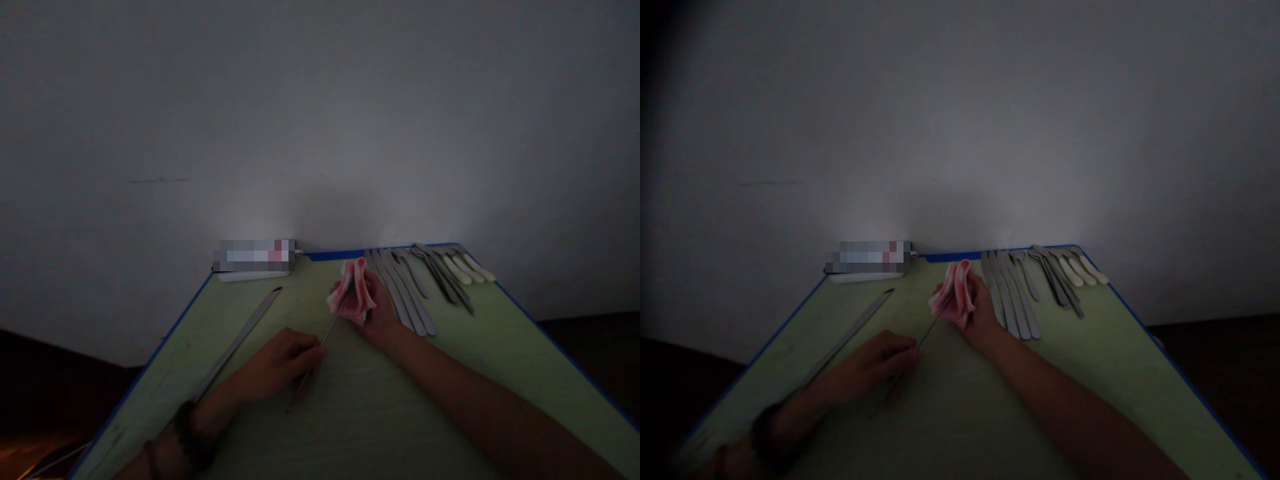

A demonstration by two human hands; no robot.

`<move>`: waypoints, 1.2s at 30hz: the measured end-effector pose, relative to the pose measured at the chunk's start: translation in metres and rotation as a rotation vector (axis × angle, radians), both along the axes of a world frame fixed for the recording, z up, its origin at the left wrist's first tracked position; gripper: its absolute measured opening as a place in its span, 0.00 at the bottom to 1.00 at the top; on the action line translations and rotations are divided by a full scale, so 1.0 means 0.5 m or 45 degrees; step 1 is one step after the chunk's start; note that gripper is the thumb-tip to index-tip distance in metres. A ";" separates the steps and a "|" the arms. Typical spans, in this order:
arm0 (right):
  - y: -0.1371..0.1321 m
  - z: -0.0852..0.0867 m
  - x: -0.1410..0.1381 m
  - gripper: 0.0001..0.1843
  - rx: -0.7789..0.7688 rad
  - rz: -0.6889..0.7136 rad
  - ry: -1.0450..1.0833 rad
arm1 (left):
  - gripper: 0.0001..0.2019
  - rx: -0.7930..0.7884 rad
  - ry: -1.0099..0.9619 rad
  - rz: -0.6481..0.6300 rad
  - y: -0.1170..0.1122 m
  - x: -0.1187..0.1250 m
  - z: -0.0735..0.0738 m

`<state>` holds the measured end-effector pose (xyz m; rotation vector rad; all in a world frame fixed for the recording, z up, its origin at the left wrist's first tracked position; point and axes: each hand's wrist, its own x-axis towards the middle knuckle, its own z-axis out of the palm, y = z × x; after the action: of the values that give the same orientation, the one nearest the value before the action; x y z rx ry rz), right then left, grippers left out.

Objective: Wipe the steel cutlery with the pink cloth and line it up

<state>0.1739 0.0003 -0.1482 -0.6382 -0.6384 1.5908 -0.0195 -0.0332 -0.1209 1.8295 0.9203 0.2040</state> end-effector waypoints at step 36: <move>-0.013 0.005 -0.011 0.17 -0.204 0.192 0.201 | 0.26 0.064 0.126 0.170 -0.004 -0.004 -0.005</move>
<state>0.1682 -0.0061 -0.1457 -0.5857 -0.4530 1.8264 -0.0216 -0.0353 -0.1234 1.8390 1.1172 0.2230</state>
